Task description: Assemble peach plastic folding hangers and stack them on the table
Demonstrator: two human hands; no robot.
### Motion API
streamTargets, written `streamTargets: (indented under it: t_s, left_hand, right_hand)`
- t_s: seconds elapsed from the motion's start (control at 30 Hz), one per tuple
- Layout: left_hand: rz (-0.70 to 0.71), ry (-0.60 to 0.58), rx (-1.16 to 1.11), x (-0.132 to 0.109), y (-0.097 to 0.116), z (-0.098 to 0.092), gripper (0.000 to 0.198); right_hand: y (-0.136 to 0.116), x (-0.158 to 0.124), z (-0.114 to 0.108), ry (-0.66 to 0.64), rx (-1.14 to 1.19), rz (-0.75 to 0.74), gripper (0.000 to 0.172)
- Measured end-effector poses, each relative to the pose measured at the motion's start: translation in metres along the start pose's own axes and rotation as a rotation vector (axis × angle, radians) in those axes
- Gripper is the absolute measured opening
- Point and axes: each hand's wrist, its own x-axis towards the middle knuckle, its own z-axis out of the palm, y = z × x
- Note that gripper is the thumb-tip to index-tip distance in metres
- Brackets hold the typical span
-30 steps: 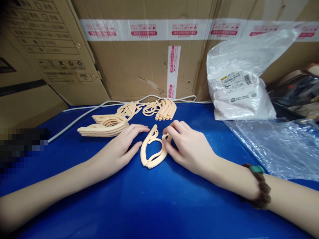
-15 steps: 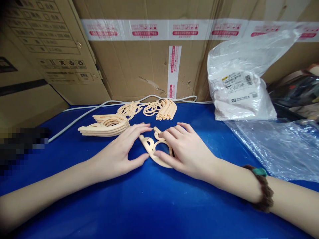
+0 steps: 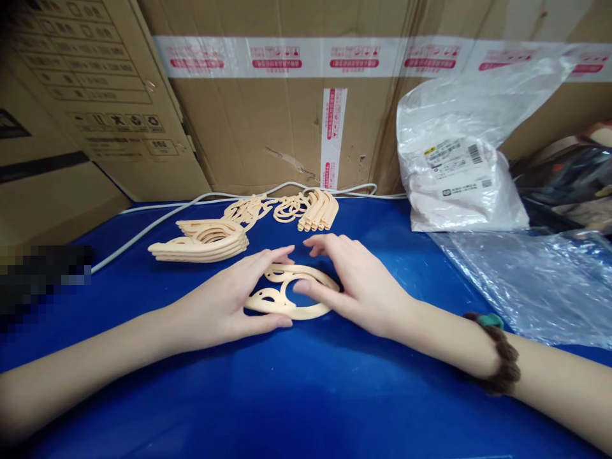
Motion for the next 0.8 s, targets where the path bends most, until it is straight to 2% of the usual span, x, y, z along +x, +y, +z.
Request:
streamTargets:
  t_s: [0.07, 0.17, 0.27, 0.43, 0.8]
  left_hand:
    - [0.015, 0.055, 0.032, 0.0, 0.0, -0.002, 0.082]
    - [0.076, 0.182, 0.16, -0.001, 0.001, -0.007, 0.074]
    - [0.124, 0.265, 0.299, -0.002, 0.002, -0.012, 0.073]
    - [0.135, 0.262, 0.361, -0.002, 0.001, -0.015, 0.081]
    - [0.187, 0.249, 0.475, -0.004, 0.003, -0.022, 0.063]
  right_hand:
    - [0.002, 0.001, -0.001, 0.022, 0.054, 0.117, 0.043]
    - [0.002, 0.004, -0.004, -0.07, 0.202, 0.246, 0.037]
    - [-0.002, 0.006, -0.006, -0.144, 0.453, 0.348, 0.039]
    - [-0.007, 0.007, -0.008, -0.161, 0.746, 0.462, 0.033]
    - [-0.004, 0.007, -0.007, -0.147, 0.813, 0.504, 0.031]
